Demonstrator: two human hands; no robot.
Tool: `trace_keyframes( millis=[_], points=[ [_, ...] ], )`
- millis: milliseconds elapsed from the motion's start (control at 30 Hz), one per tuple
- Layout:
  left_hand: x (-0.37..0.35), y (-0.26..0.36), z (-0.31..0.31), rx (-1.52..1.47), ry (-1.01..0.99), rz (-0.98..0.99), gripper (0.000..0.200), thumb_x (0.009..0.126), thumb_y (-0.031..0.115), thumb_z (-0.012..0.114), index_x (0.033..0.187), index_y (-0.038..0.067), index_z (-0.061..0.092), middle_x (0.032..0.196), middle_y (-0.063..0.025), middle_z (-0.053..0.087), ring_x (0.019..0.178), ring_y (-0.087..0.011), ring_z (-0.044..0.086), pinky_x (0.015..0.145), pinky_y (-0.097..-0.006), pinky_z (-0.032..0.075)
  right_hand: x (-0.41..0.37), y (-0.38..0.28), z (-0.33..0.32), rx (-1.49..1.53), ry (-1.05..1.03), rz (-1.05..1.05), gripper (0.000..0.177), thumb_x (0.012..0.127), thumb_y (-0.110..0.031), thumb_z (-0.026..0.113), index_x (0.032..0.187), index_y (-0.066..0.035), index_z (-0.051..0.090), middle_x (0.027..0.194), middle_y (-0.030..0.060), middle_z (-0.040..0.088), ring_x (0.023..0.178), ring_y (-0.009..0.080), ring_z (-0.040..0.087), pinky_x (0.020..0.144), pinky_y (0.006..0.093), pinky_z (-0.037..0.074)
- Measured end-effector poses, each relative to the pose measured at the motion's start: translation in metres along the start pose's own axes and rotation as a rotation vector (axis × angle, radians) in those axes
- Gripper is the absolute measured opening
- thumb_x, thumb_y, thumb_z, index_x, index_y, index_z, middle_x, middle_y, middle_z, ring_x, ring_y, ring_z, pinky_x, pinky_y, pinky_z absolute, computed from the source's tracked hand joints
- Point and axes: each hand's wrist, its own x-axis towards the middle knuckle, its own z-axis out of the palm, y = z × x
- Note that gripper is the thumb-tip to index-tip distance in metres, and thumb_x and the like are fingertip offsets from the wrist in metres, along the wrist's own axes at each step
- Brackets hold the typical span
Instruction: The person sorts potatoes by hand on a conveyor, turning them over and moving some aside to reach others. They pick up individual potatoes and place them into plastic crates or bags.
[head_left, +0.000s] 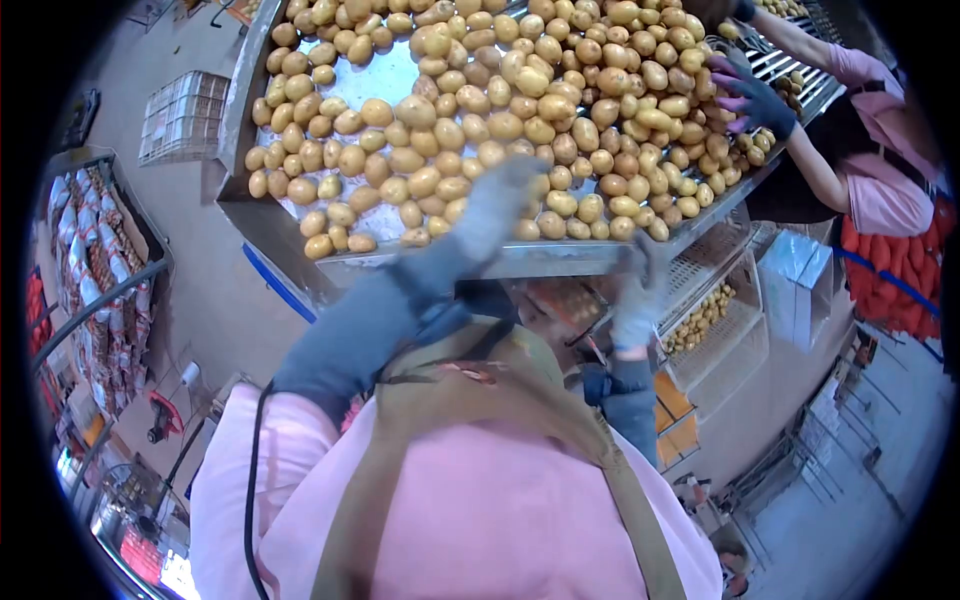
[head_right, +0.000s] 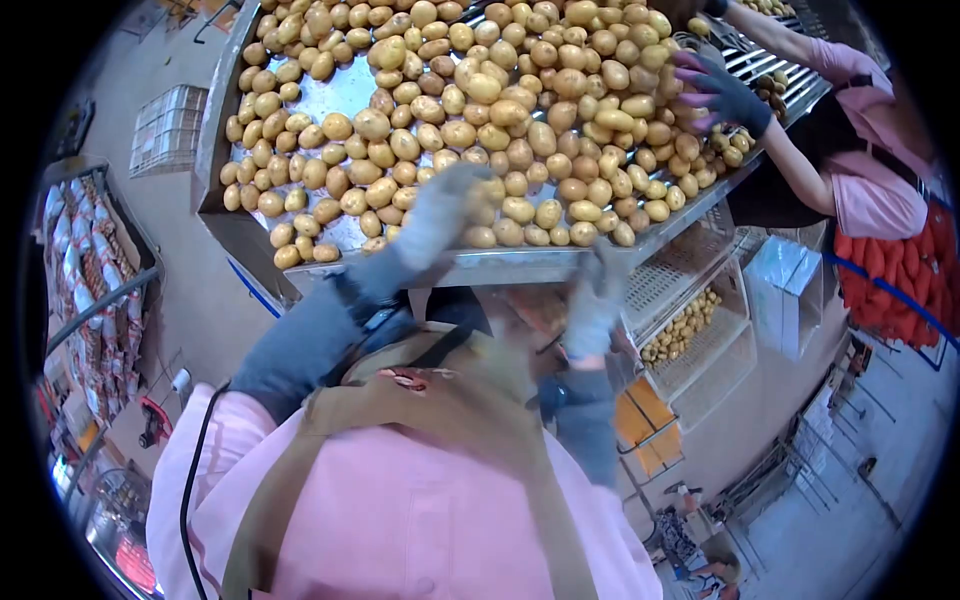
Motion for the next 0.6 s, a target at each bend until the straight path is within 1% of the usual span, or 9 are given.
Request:
trace_keyframes(
  millis=[33, 100, 233, 333, 400, 467, 500, 533, 600],
  points=[
    [-0.016, 0.028, -0.021, -0.139, 0.1, -0.234, 0.026, 0.097, 0.021, 0.061, 0.118, 0.007, 0.067, 0.095, -0.0031, 0.065, 0.083, -0.0069, 0.063, 0.064, -0.0251, 0.052, 0.013, -0.018, 0.021, -0.032, -0.098, -0.157, 0.032, 0.097, -0.009, 0.059, 0.128, -0.003, 0.063, 0.123, 0.0162, 0.065, 0.114, 0.0291, 0.06, 0.101, 0.0382, 0.047],
    [-0.036, 0.03, -0.066, -0.257, 0.258, -0.17, 0.04, 0.104, 0.036, 0.048, 0.123, 0.006, 0.066, 0.102, -0.0021, 0.068, 0.078, -0.0101, 0.061, 0.062, -0.0209, 0.047, 0.043, -0.047, 0.08, -0.032, -0.307, -0.439, 0.035, 0.093, -0.01, 0.062, 0.127, -0.005, 0.063, 0.122, 0.0185, 0.064, 0.114, 0.0355, 0.06, 0.1, 0.0431, 0.047],
    [-0.072, 0.022, -0.13, -0.785, 0.206, -0.089, 0.071, 0.106, 0.058, 0.032, 0.152, 0.002, 0.034, 0.152, -0.0141, 0.044, 0.124, -0.0283, 0.055, 0.097, -0.0388, 0.052, 0.08, -0.113, 0.215, -0.059, -0.44, -0.762, 0.048, 0.089, -0.021, 0.069, 0.135, -0.013, 0.057, 0.128, 0.0154, 0.059, 0.113, 0.0358, 0.059, 0.096, 0.0461, 0.05],
    [-0.084, 0.022, -0.151, -0.94, 0.138, -0.057, 0.08, 0.104, 0.064, 0.028, 0.151, 0.0, 0.036, 0.15, -0.0164, 0.046, 0.134, -0.0327, 0.051, 0.097, -0.0397, 0.053, 0.101, -0.127, 0.294, -0.318, -0.5, -0.931, 0.05, 0.087, -0.028, 0.072, 0.135, -0.021, 0.058, 0.128, 0.0137, 0.057, 0.116, 0.0338, 0.058, 0.095, 0.0447, 0.051],
    [-0.091, 0.026, -0.158, 0.181, 0.168, 0.1, 0.064, 0.107, 0.049, 0.041, 0.148, 0.001, 0.041, 0.129, -0.0117, 0.055, 0.109, -0.0206, 0.059, 0.082, -0.03, 0.052, 0.092, -0.142, 0.294, -0.228, -0.656, -0.83, 0.043, 0.089, -0.025, 0.071, 0.13, -0.019, 0.061, 0.116, 0.0111, 0.06, 0.105, 0.0304, 0.064, 0.088, 0.0406, 0.055],
    [-0.103, 0.031, -0.154, -0.455, 0.2, -0.1, 0.054, 0.106, 0.039, 0.05, 0.146, 0.003, 0.045, 0.114, -0.0078, 0.057, 0.091, -0.0119, 0.059, 0.072, -0.0237, 0.049, 0.073, -0.15, 0.273, 0.43, -0.941, -0.104, 0.035, 0.095, -0.022, 0.063, 0.129, -0.012, 0.06, 0.099, 0.0069, 0.061, 0.086, 0.0188, 0.066, 0.073, 0.0312, 0.056],
    [-0.105, 0.034, -0.151, -0.694, 0.24, -0.088, 0.036, 0.102, 0.026, 0.058, 0.132, 0.005, 0.055, 0.089, 0.0004, 0.051, 0.066, -0.0029, 0.045, 0.056, -0.0181, 0.036, 0.064, -0.16, 0.251, 0.669, -0.988, 0.176, 0.032, 0.098, -0.022, 0.059, 0.127, -0.009, 0.06, 0.094, 0.0053, 0.061, 0.079, 0.0139, 0.064, 0.067, 0.0261, 0.053],
    [-0.107, 0.033, -0.152, -0.688, 0.29, -0.139, 0.031, 0.102, 0.026, 0.058, 0.125, 0.006, 0.057, 0.085, 0.0014, 0.05, 0.061, -0.0026, 0.043, 0.052, -0.0182, 0.034, 0.061, -0.166, 0.232, 0.904, -1.007, 0.469, 0.031, 0.1, -0.021, 0.054, 0.126, -0.005, 0.059, 0.09, 0.0038, 0.06, 0.073, 0.0089, 0.061, 0.061, 0.0211, 0.051],
    [-0.114, 0.028, -0.161, -0.659, 0.384, -0.244, 0.022, 0.101, 0.027, 0.058, 0.113, 0.008, 0.06, 0.077, 0.0034, 0.048, 0.053, -0.0021, 0.039, 0.046, -0.0184, 0.028, 0.063, -0.155, 0.215, 1.116, -1.155, 0.601, 0.028, 0.102, -0.018, 0.05, 0.125, -0.004, 0.059, 0.092, 0.0054, 0.064, 0.069, 0.0073, 0.06, 0.057, 0.0183, 0.048]
  ],
)
